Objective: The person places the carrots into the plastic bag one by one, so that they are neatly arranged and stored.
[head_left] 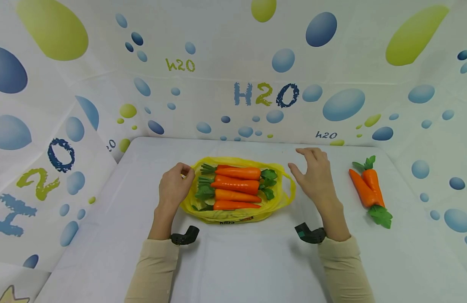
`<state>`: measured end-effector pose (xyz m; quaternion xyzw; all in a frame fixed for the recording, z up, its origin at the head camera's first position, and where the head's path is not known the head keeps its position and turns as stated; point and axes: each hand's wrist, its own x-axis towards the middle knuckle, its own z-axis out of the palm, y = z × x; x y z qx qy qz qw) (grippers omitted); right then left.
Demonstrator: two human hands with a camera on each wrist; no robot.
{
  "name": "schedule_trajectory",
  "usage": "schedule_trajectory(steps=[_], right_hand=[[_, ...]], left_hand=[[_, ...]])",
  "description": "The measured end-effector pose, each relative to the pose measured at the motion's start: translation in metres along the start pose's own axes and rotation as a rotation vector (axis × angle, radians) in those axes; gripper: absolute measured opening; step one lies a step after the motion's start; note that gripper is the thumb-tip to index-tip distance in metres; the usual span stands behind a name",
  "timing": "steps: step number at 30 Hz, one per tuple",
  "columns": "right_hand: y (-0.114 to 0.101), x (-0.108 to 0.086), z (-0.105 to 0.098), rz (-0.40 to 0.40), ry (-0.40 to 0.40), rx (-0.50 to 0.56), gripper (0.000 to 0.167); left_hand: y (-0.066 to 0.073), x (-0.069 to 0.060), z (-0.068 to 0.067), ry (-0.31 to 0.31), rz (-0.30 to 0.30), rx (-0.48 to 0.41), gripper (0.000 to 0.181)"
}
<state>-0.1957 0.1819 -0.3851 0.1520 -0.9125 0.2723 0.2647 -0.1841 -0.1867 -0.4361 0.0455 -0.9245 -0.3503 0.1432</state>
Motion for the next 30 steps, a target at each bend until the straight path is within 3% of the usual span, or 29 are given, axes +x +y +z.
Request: schedule_trajectory(steps=[11, 30], right_hand=[[0.011, 0.001, -0.010, 0.040, 0.042, 0.000, 0.039], [0.024, 0.000, -0.033, 0.252, 0.010, -0.032, 0.046]], left_hand=[[0.002, 0.000, 0.000, -0.010, -0.002, 0.005, 0.027], [0.001, 0.000, 0.000, -0.010, -0.001, 0.000, 0.027]])
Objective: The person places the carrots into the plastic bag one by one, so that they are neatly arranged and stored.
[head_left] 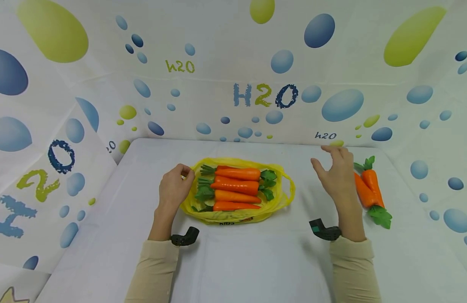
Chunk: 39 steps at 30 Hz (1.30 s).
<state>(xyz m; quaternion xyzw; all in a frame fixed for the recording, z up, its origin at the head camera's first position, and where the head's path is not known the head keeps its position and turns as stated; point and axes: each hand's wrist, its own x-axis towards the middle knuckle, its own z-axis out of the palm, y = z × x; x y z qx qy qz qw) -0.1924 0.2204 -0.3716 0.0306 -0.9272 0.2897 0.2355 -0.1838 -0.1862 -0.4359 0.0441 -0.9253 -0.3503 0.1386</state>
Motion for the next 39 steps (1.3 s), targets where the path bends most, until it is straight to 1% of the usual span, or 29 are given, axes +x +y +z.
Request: schedule_trajectory(steps=[10, 15, 19, 24, 30, 35, 39], right_hand=[[0.010, 0.002, -0.007, 0.056, 0.023, -0.001, 0.046], [0.017, 0.003, -0.010, 0.067, 0.036, 0.004, 0.047], [0.022, 0.003, -0.013, 0.090, 0.034, 0.010, 0.049], [0.026, 0.004, -0.017, 0.139, 0.018, 0.005, 0.052], [0.031, 0.003, -0.021, 0.176, 0.025, -0.002, 0.053], [0.035, 0.003, -0.023, 0.179, 0.060, 0.009, 0.052], [0.040, 0.003, -0.024, 0.177, 0.090, -0.002, 0.050]], left_hand=[[-0.001, 0.000, 0.000, -0.001, -0.003, 0.004, 0.027], [-0.002, 0.000, 0.000, -0.003, -0.007, 0.007, 0.027], [-0.002, 0.001, 0.001, -0.003, -0.006, 0.012, 0.028], [-0.002, 0.001, 0.001, 0.002, -0.002, 0.016, 0.028], [-0.002, 0.001, 0.001, 0.002, -0.007, 0.017, 0.028], [-0.001, 0.001, 0.000, -0.003, -0.015, 0.018, 0.028], [-0.001, 0.001, 0.000, -0.004, -0.014, 0.022, 0.028]])
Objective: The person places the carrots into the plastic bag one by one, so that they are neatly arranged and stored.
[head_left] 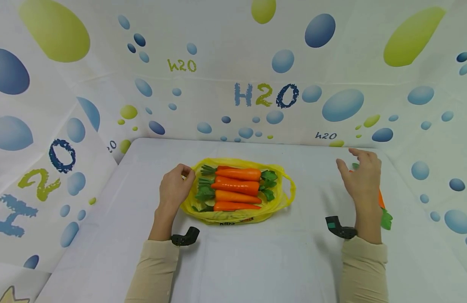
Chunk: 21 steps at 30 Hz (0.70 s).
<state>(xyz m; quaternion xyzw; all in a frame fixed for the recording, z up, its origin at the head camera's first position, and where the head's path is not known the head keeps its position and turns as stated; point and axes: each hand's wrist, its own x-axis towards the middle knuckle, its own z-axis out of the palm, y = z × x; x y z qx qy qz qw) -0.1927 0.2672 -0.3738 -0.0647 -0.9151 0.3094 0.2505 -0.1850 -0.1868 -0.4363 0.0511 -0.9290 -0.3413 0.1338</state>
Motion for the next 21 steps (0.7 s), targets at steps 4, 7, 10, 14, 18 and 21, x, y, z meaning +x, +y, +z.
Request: schedule_trajectory(steps=[4, 7, 10, 14, 18, 21], right_hand=[[0.006, 0.002, -0.002, 0.037, -0.003, -0.012, 0.051], [0.011, 0.004, -0.004, 0.083, -0.029, -0.029, 0.054], [0.015, 0.004, -0.007, 0.120, -0.047, -0.041, 0.055], [0.020, 0.004, -0.011, 0.136, -0.043, -0.042, 0.056], [0.025, 0.005, -0.014, 0.161, -0.050, -0.046, 0.056], [0.030, 0.006, -0.015, 0.197, -0.064, -0.051, 0.056]], left_hand=[[0.000, 0.000, 0.000, 0.000, 0.001, -0.002, 0.028], [0.001, -0.001, 0.000, -0.003, -0.002, -0.004, 0.028], [0.000, 0.000, 0.000, -0.006, -0.006, -0.002, 0.029], [0.000, 0.000, 0.000, -0.006, -0.009, -0.001, 0.029], [0.001, -0.001, 0.000, -0.004, -0.011, 0.003, 0.029], [0.001, 0.000, 0.000, -0.002, -0.009, 0.006, 0.029]])
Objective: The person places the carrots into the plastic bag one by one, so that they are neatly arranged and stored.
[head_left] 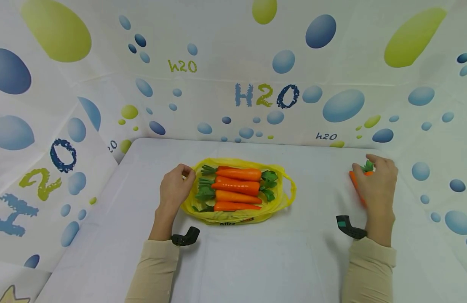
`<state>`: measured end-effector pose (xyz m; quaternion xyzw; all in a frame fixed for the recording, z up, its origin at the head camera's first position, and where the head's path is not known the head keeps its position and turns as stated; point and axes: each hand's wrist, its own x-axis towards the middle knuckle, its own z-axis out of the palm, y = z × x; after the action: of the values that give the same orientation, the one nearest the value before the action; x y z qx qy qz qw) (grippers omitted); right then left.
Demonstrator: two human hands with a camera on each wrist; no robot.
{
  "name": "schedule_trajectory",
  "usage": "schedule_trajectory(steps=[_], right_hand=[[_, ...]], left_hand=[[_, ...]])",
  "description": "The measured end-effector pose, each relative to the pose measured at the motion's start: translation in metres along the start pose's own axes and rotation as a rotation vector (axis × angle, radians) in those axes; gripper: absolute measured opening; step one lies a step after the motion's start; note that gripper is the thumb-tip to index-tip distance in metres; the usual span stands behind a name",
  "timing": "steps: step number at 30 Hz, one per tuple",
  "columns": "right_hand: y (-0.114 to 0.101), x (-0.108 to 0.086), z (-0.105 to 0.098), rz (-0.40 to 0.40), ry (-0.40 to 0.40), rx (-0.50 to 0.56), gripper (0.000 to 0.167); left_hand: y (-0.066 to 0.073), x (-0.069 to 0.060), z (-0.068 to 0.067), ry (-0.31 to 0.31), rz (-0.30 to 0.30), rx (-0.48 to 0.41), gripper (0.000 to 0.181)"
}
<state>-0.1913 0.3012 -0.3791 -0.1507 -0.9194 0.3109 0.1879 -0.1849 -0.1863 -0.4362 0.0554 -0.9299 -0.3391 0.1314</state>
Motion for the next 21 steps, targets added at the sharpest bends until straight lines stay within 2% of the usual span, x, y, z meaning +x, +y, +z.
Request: schedule_trajectory(steps=[21], right_hand=[[0.036, 0.011, 0.005, 0.178, -0.112, -0.059, 0.064]], left_hand=[[-0.001, 0.000, 0.001, 0.003, 0.010, 0.006, 0.030]])
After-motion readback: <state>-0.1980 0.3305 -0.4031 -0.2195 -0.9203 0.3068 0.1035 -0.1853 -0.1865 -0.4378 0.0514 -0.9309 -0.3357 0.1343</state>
